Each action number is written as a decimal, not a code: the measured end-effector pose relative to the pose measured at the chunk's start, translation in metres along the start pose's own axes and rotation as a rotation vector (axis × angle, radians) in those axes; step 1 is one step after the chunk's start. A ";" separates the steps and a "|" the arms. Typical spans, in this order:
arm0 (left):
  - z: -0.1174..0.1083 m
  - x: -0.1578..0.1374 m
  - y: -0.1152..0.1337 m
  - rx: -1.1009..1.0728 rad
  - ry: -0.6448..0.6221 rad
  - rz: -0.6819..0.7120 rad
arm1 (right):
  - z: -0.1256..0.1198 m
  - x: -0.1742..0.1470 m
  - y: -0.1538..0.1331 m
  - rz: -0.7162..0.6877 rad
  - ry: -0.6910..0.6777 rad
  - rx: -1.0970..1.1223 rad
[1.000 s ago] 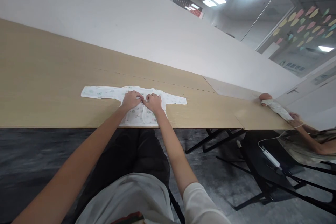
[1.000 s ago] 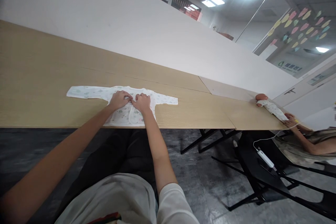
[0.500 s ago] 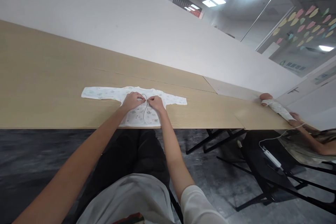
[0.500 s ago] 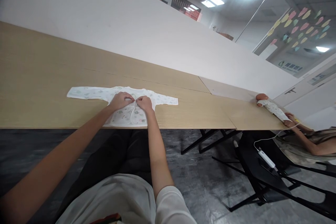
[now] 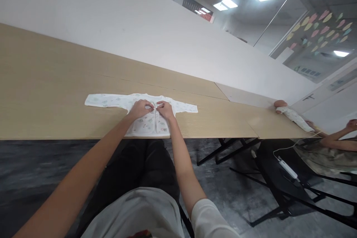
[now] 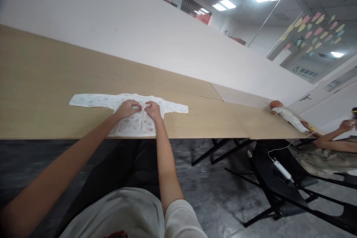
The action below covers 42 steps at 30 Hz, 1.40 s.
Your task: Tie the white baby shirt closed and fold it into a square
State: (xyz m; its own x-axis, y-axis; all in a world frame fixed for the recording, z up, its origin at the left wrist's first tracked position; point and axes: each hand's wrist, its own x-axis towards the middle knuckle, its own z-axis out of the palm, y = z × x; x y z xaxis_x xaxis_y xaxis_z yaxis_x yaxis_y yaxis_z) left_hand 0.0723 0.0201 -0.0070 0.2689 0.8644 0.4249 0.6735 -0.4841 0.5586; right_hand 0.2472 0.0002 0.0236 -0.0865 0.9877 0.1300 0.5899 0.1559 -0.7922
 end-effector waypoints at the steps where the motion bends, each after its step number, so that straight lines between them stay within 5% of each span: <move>1: 0.000 0.000 0.000 0.004 -0.002 -0.005 | 0.000 0.000 0.000 -0.002 0.002 0.005; 21: -0.002 0.000 0.001 -0.065 0.037 0.024 | 0.007 0.003 0.004 -0.114 -0.093 0.097; 32: -0.008 -0.002 0.009 -0.182 -0.039 -0.095 | 0.019 0.011 0.012 -0.107 0.021 0.152; 42: -0.003 0.000 0.005 0.020 0.011 -0.047 | 0.023 0.017 0.012 -0.001 0.002 0.287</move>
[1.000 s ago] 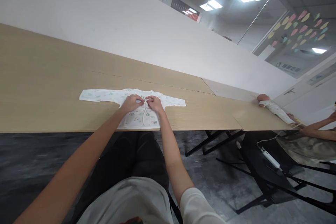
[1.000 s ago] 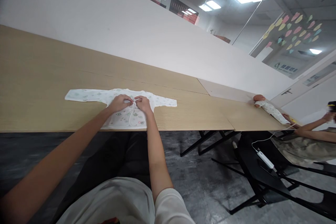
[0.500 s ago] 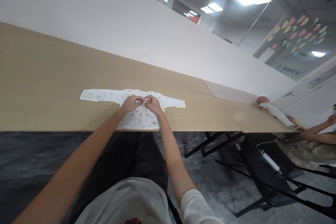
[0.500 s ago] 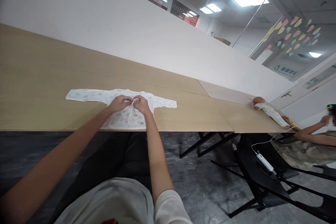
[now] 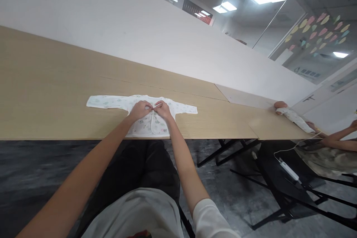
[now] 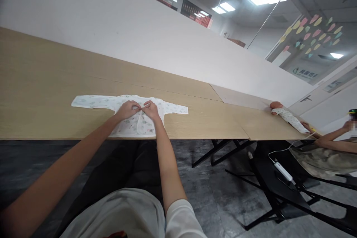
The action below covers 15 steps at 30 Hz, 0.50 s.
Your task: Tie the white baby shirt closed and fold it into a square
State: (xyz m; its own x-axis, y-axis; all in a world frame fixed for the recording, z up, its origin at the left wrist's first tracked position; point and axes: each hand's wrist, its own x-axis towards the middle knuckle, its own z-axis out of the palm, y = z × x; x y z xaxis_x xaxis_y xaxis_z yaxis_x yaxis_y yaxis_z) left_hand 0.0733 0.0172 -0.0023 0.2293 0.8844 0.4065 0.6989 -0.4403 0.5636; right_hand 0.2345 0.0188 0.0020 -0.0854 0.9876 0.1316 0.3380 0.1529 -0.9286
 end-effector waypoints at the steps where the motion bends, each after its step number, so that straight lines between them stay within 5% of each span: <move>1: 0.001 0.000 0.000 0.029 0.004 0.002 | 0.000 0.000 -0.001 0.018 0.003 0.009; 15: 0.002 -0.002 -0.001 0.055 0.050 0.051 | -0.010 -0.006 -0.008 0.055 0.017 -0.123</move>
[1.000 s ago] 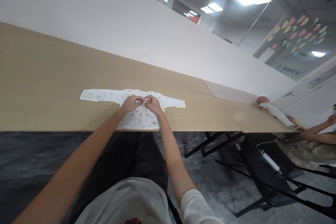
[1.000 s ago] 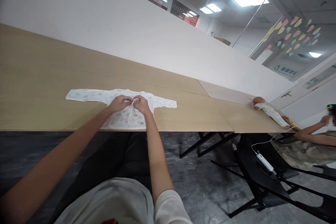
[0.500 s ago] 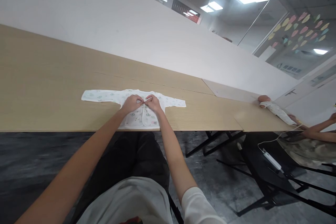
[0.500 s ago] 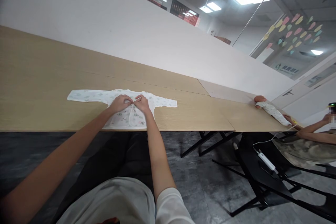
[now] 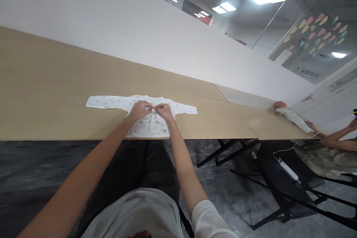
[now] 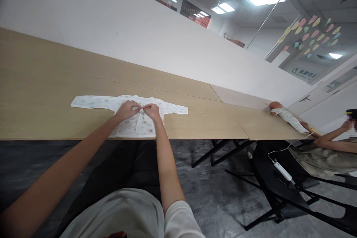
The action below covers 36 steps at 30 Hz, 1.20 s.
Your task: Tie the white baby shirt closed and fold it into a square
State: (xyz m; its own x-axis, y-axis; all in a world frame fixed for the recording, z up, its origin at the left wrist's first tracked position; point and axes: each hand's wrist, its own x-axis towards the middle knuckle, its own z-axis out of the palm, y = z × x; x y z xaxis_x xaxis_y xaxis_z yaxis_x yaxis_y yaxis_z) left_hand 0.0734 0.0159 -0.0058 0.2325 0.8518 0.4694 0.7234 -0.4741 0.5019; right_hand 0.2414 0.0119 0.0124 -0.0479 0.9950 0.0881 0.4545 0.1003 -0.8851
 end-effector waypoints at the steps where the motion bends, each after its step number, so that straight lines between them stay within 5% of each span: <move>1: -0.001 0.000 0.001 0.011 -0.011 -0.014 | 0.000 -0.001 0.000 -0.017 -0.005 -0.026; 13: -0.009 -0.002 0.013 0.096 -0.055 -0.042 | -0.001 -0.015 -0.006 -0.175 -0.031 -0.241; 21: -0.024 -0.024 0.032 0.226 -0.043 0.054 | 0.003 -0.051 -0.010 -0.262 0.080 -0.235; 29: -0.030 -0.033 0.030 0.021 -0.262 0.047 | 0.005 -0.067 -0.009 -0.200 0.051 -0.266; 36: -0.021 -0.038 0.035 -0.098 -0.220 -0.049 | 0.000 -0.070 -0.008 -0.113 0.063 -0.067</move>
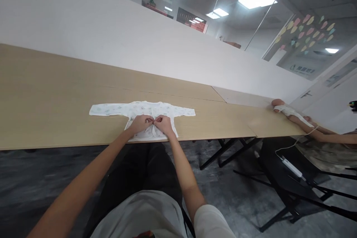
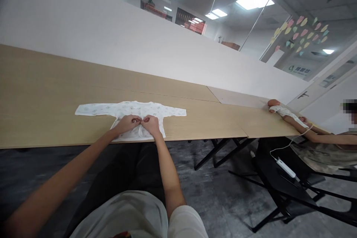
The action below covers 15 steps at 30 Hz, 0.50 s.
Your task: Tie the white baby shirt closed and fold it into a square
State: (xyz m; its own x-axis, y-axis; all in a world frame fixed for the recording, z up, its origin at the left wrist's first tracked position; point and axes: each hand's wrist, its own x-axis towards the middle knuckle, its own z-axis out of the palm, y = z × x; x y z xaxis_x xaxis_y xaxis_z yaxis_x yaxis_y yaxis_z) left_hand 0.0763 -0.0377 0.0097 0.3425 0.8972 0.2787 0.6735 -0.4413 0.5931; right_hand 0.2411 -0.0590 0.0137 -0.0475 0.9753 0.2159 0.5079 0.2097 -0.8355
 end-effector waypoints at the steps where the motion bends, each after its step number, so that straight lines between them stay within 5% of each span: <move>1: 0.002 0.000 0.000 -0.008 0.005 -0.008 | -0.001 0.000 0.000 -0.001 0.005 0.018; 15: 0.001 -0.001 -0.003 -0.162 0.020 -0.034 | -0.003 0.002 0.006 0.078 0.008 0.279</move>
State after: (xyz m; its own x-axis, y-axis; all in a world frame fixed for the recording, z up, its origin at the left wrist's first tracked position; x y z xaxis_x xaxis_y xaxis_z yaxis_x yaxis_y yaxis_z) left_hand 0.0746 -0.0376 0.0070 0.3072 0.9125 0.2702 0.5694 -0.4038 0.7161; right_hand 0.2463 -0.0562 0.0106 -0.0099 0.9889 0.1483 0.2537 0.1459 -0.9562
